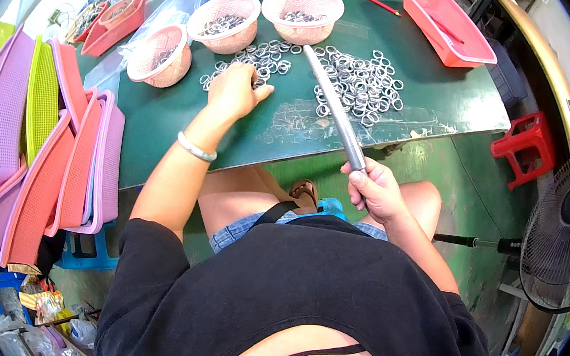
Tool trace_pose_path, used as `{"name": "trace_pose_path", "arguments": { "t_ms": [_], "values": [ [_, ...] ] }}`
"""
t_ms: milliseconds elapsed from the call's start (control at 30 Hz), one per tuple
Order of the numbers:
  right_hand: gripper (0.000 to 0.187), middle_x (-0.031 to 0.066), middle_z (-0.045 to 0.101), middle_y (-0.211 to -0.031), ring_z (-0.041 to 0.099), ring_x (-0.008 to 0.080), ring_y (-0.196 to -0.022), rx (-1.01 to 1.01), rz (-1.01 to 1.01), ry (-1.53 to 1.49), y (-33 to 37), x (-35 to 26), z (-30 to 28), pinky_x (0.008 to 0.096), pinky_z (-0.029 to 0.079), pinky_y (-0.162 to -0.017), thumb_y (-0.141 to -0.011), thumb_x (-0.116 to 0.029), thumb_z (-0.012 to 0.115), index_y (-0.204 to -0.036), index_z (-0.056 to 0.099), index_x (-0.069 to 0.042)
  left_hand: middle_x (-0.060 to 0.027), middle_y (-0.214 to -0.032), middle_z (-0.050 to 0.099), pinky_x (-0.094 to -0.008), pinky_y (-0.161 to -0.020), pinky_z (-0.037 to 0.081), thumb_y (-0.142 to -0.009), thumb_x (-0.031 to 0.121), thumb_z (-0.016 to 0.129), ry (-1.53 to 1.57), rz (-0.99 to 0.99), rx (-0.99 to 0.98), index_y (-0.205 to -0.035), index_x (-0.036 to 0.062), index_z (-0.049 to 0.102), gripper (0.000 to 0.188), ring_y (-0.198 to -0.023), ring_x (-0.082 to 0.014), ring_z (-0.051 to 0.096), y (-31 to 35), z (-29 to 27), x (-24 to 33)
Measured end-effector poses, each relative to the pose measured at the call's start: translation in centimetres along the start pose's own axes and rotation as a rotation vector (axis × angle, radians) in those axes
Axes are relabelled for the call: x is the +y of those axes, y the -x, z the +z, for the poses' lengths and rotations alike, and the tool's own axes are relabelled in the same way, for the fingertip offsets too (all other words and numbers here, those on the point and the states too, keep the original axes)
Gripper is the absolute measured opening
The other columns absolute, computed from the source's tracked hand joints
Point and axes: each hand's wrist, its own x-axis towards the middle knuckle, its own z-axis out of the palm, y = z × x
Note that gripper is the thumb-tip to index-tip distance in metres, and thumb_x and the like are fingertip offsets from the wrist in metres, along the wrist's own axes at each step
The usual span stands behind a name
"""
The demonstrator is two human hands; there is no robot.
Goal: The person repeatedly picks up small metal rings from a table and files their edges using a metal file. They handle the rings one at a time, filing each ring and placing it back on the table.
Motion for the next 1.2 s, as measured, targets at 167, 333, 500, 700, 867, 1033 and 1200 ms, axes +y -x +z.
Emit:
{"name": "trace_pose_path", "arguments": {
  "t_ms": [167, 333, 500, 700, 867, 1033, 1200],
  "values": [
    [0.017, -0.0015, 0.05, -0.054, 0.044, 0.0035, -0.045, -0.033, 0.014, 0.043, -0.7, 0.6, 0.4, 0.016, 0.033, -0.039, -0.084, -0.022, 0.058, -0.089, 0.055, -0.006, -0.013, -0.078, 0.058, -0.0366, -0.066, 0.045, -0.07, 0.019, 0.066, 0.101, 0.053, 0.16, -0.071, 0.0041, 0.06, 0.017, -0.075, -0.0285, 0.057, 0.2, 2.4, -1.2],
    [0.018, -0.0032, 0.049, -0.055, 0.043, 0.0021, -0.045, -0.008, 0.035, 0.126, -0.6, 0.4, 0.5, 0.0156, 0.033, -0.041, -0.084, -0.024, 0.057, -0.086, 0.054, -0.006, -0.0121, -0.077, 0.055, -0.0356, -0.065, 0.044, -0.072, 0.014, 0.063, 0.377, 0.046, 0.21, -0.073, 0.0035, 0.06, 0.011, -0.071, -0.0268, 0.055, 0.2, 2.5, -2.5],
    [0.017, -0.0041, 0.05, -0.058, 0.044, 0.0014, -0.047, -0.021, 0.05, 0.192, -0.7, 0.8, 0.1, 0.0152, 0.033, -0.04, -0.084, -0.023, 0.058, -0.086, 0.054, -0.006, -0.005, -0.082, 0.059, -0.0234, -0.063, 0.044, -0.083, 0.01, 0.057, 1.361, -0.108, -0.04, -0.083, 0.0027, 0.055, 0.008, -0.071, -0.0099, 0.054, 0.3, 1.6, -2.4],
    [0.018, -0.0035, 0.048, -0.058, 0.042, 0.0022, -0.048, -0.017, 0.044, 0.306, -1.2, 0.0, 1.2, 0.0172, 0.033, -0.042, -0.084, -0.022, 0.057, -0.083, 0.052, -0.005, -0.0106, -0.091, 0.061, -0.0249, -0.072, 0.046, -0.083, 0.007, 0.056, 1.507, 0.048, -0.055, -0.112, 0.0036, 0.037, 0.034, -0.081, -0.0136, 0.057, 1.6, 0.7, -0.6],
    [0.017, -0.0039, 0.049, -0.061, 0.046, 0.0017, -0.051, -0.028, -0.05, 0.346, -2.4, -0.5, 2.1, 0.0158, 0.036, -0.044, -0.085, -0.022, 0.057, -0.086, 0.051, -0.006, -0.0119, -0.095, 0.059, -0.0287, -0.081, 0.045, -0.081, 0.002, 0.057, 1.559, 0.047, -0.184, -0.122, 0.0025, 0.03, 0.049, -0.091, -0.0176, 0.057, 4.9, 1.1, 2.7],
    [0.019, -0.0018, 0.05, -0.067, 0.045, 0.0034, -0.06, -0.014, -0.085, 0.432, -2.5, -0.9, 2.6, 0.0204, 0.039, -0.053, -0.082, -0.018, 0.059, -0.087, 0.052, -0.001, -0.0122, -0.097, 0.059, -0.0303, -0.084, 0.044, -0.081, 0.003, 0.056, 1.735, 0.04, -0.211, -0.119, -0.0011, 0.039, 0.041, -0.094, -0.0184, 0.056, 6.0, 0.7, 2.5],
    [0.02, -0.0015, 0.05, -0.068, 0.044, 0.0043, -0.062, -0.006, -0.101, 0.459, -2.6, -0.7, 2.6, 0.0213, 0.039, -0.054, -0.082, -0.018, 0.06, -0.088, 0.053, 0.0, -0.012, -0.101, 0.059, -0.0281, -0.081, 0.044, -0.081, 0.004, 0.056, 1.781, 0.028, -0.297, -0.11, -0.002, 0.052, 0.03, -0.092, -0.0161, 0.056, 6.3, 1.1, 1.7]
  ]
}}
